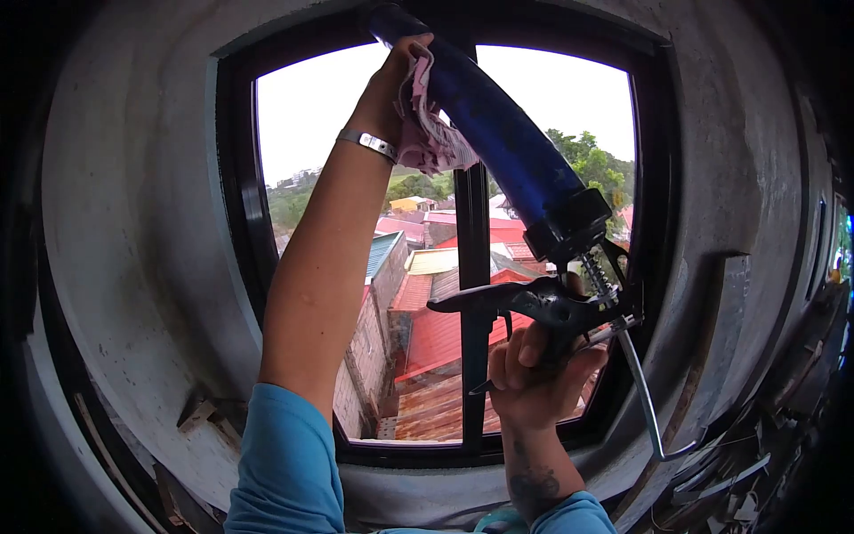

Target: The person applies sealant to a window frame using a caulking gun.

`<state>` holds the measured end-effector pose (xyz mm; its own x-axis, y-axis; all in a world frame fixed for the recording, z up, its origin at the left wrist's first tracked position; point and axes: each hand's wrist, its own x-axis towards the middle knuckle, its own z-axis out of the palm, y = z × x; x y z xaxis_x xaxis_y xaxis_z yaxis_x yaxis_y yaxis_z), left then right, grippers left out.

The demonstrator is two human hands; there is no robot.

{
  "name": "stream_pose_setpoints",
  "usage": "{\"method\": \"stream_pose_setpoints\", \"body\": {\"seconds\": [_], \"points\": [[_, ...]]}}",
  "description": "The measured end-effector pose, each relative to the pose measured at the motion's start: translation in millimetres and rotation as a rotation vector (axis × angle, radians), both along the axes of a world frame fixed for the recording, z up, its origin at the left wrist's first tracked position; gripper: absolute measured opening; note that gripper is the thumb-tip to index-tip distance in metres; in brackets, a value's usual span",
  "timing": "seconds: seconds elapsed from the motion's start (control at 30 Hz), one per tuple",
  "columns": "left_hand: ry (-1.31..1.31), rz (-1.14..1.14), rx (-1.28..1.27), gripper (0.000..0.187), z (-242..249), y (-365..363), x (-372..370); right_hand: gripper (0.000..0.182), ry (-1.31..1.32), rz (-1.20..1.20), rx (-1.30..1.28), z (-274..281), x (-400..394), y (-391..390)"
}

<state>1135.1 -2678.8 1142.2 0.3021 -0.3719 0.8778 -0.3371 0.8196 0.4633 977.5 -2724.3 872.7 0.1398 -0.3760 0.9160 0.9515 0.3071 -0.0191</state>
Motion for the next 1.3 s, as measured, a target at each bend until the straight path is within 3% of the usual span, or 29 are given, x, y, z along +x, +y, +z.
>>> {"method": "stream_pose_setpoints", "body": {"seconds": [0.07,0.13,0.23,0.37,0.43,0.73,0.87,1.07,1.1,1.3], "points": [[0.162,0.035,0.145,0.025,20.5,-2.1,-3.1,0.039,0.018,-0.107,0.064,3.7,-3.8,14.4],[0.176,0.052,0.118,0.027,10.1,24.4,15.0,0.034,0.040,-0.213,0.121,-1.5,5.9,47.4],[0.071,0.064,0.127,0.026,5.6,22.2,20.4,0.032,0.436,-0.282,0.349,0.4,3.1,50.6],[0.126,-0.053,0.178,0.023,-2.4,21.3,14.3,0.038,0.486,-0.287,0.429,7.9,-1.9,47.5],[0.155,0.081,0.174,0.022,-10.5,35.3,-6.1,0.039,0.497,-0.279,0.430,12.7,-6.8,49.7],[0.166,0.055,0.163,0.027,-11.9,43.4,-1.5,0.040,0.513,-0.245,0.445,8.0,0.9,62.6],[0.082,0.105,0.107,0.028,-15.7,52.1,3.7,0.037,0.526,-0.212,0.461,-0.5,15.3,77.4],[0.165,0.198,0.290,0.024,-10.3,64.1,16.9,0.036,0.515,-0.111,0.439,-11.6,35.4,100.4],[0.168,0.208,0.290,0.024,-11.7,65.6,20.2,0.042,0.546,-0.200,0.409,-14.7,40.5,102.9],[0.095,0.309,0.219,0.029,-14.9,80.3,39.3,0.036,0.579,-0.127,0.440,-9.5,51.5,100.9]]}}
